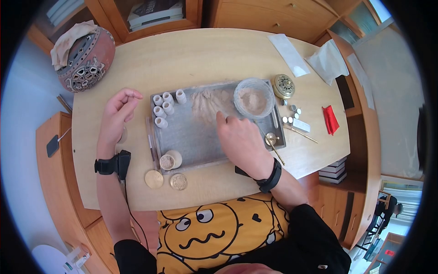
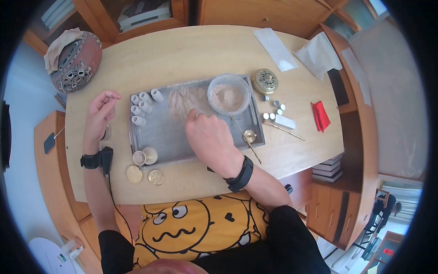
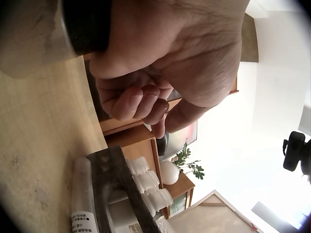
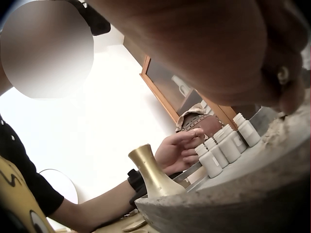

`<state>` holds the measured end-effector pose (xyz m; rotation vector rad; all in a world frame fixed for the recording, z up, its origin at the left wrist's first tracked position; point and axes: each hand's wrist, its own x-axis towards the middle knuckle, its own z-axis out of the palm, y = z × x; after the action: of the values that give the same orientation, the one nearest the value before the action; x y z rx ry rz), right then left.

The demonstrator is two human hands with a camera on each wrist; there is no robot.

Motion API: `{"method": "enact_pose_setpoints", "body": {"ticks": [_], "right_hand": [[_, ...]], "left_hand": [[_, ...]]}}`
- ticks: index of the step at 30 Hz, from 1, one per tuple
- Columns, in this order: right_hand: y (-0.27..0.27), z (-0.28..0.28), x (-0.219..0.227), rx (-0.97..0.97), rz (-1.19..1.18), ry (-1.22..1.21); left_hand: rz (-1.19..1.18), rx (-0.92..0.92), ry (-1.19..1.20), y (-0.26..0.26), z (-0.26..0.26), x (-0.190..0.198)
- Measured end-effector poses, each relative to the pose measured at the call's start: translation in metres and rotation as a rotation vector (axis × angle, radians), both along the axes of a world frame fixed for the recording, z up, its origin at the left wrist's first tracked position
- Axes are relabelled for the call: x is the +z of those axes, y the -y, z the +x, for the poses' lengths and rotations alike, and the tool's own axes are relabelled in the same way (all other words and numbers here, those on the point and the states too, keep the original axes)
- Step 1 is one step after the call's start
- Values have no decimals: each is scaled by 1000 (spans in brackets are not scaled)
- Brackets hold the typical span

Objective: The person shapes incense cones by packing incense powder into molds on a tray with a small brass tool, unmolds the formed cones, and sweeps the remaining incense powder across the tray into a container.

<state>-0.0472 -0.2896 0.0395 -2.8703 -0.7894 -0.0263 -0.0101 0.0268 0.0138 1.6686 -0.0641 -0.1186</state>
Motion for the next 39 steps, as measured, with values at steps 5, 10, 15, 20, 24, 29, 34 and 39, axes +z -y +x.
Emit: {"method": "enact_pose_setpoints", "body": {"ticks": [5,10,15,20,24,29,34,39], "right_hand": [[5,-5,5,-13,-3,35],[20,-20,19,-23,-35,59],[48,-36,29,-131,47,49],[63,-37,26,-136,11,-7],[63,-36,28,-137,60,2],[61,-35,26,-125,26,-45],[45,-44,33,4,137,-16],[31,-35,21,42,-43,-130]], "left_hand": [[-27,-5,7,0,-1,0],[-14,7,-5,-1,0,0],[-25,-7,1,-1,-1,-1],[-26,-16,6,-1,-1,-1],[-27,-9,7,-2,0,-2],[-30,-9,5,-1,-2,0],[-37,-24,-2,-5,0,-4],[-28,-12,6,-3,0,-3]]}}
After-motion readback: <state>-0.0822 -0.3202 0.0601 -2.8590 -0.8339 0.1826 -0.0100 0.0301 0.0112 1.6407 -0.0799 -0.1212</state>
